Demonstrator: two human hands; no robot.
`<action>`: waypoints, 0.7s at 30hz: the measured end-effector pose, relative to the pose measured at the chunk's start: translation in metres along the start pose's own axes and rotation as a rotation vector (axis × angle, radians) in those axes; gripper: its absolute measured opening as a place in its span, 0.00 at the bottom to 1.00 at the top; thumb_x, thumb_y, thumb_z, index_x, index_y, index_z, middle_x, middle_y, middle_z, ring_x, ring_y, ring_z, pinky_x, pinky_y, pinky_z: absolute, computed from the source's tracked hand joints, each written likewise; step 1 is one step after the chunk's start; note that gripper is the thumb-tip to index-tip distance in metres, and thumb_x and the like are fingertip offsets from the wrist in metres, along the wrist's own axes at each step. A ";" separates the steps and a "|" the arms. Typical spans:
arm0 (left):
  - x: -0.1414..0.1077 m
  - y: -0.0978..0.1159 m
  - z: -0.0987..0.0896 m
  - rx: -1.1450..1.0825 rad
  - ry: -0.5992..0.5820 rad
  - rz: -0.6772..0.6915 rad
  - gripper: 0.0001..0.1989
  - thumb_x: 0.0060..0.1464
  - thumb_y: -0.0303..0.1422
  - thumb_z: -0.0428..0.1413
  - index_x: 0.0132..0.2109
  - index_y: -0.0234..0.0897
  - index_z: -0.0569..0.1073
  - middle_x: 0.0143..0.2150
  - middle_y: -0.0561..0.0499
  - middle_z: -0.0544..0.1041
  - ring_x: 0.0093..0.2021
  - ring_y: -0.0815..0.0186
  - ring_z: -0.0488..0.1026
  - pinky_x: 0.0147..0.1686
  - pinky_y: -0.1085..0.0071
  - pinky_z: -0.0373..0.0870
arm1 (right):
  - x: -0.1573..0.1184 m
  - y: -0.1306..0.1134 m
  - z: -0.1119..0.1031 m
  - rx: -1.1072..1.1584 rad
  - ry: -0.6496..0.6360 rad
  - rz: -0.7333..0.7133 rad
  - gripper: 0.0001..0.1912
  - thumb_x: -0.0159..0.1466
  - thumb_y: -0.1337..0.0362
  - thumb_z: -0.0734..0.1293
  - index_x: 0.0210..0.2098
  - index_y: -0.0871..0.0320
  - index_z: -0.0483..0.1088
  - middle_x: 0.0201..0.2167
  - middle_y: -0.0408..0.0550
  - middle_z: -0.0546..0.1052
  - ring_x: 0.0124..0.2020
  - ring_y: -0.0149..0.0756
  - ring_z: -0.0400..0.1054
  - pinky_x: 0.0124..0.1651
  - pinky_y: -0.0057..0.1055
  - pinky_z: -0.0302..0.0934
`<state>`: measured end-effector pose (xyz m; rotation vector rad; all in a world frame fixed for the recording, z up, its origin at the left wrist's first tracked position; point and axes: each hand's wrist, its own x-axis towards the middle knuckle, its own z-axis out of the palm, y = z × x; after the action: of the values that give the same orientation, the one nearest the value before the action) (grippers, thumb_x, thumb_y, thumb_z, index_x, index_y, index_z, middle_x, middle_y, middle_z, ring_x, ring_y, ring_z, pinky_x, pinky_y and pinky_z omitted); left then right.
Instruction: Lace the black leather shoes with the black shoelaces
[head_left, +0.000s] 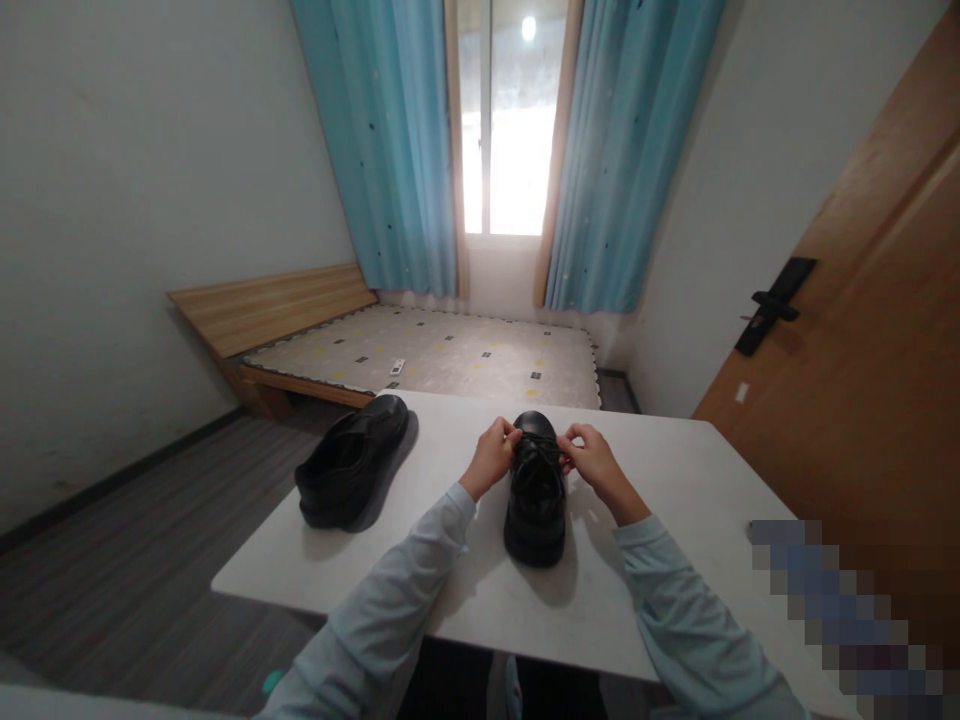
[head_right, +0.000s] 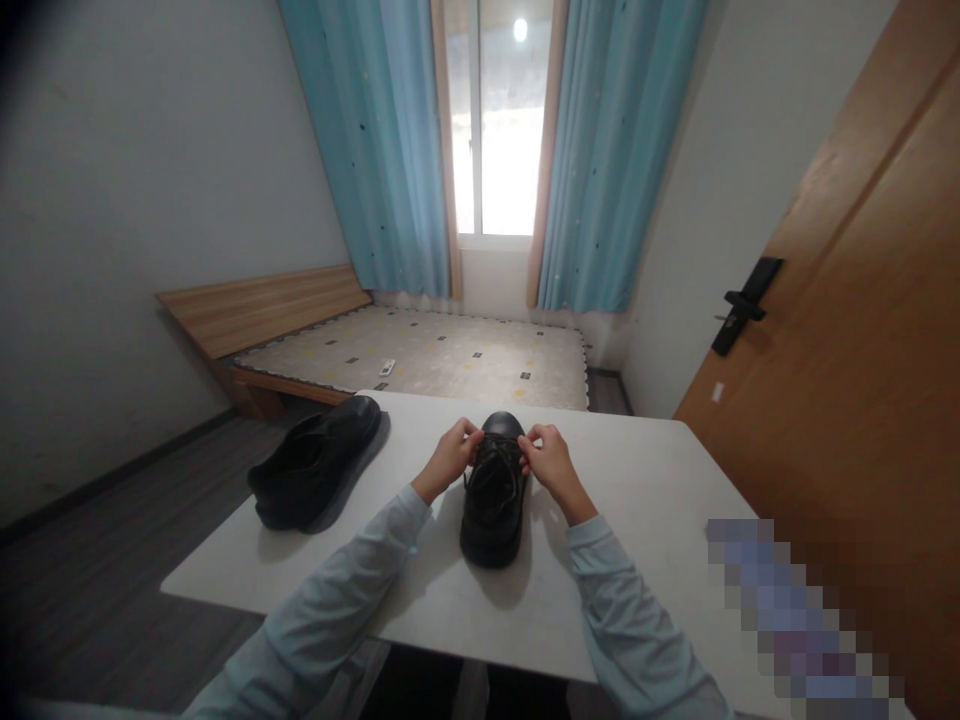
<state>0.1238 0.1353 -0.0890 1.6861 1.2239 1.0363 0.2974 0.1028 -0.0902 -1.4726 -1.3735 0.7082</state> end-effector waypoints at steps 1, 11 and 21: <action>0.000 -0.001 0.000 -0.021 -0.003 -0.022 0.07 0.55 0.29 0.49 0.29 0.37 0.61 0.19 0.59 0.64 0.21 0.72 0.65 0.23 0.76 0.61 | 0.001 0.002 -0.001 -0.023 -0.002 -0.014 0.14 0.54 0.55 0.64 0.20 0.57 0.59 0.20 0.41 0.65 0.16 0.29 0.63 0.17 0.27 0.59; 0.002 0.005 -0.005 -0.068 0.015 -0.088 0.06 0.55 0.29 0.49 0.29 0.37 0.61 0.18 0.59 0.64 0.19 0.72 0.65 0.20 0.77 0.63 | 0.004 0.003 -0.006 -0.285 0.101 -0.125 0.10 0.52 0.62 0.65 0.18 0.58 0.64 0.24 0.42 0.65 0.23 0.30 0.62 0.31 0.32 0.60; 0.002 0.000 -0.007 0.121 0.025 0.006 0.07 0.55 0.30 0.51 0.29 0.36 0.64 0.23 0.56 0.69 0.26 0.70 0.69 0.30 0.73 0.67 | 0.003 0.007 -0.005 -0.279 0.077 -0.066 0.10 0.50 0.61 0.66 0.18 0.58 0.64 0.23 0.44 0.68 0.23 0.31 0.63 0.30 0.31 0.59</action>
<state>0.1183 0.1384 -0.0862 1.7740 1.3223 1.0072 0.3050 0.1055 -0.0944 -1.6436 -1.4993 0.4256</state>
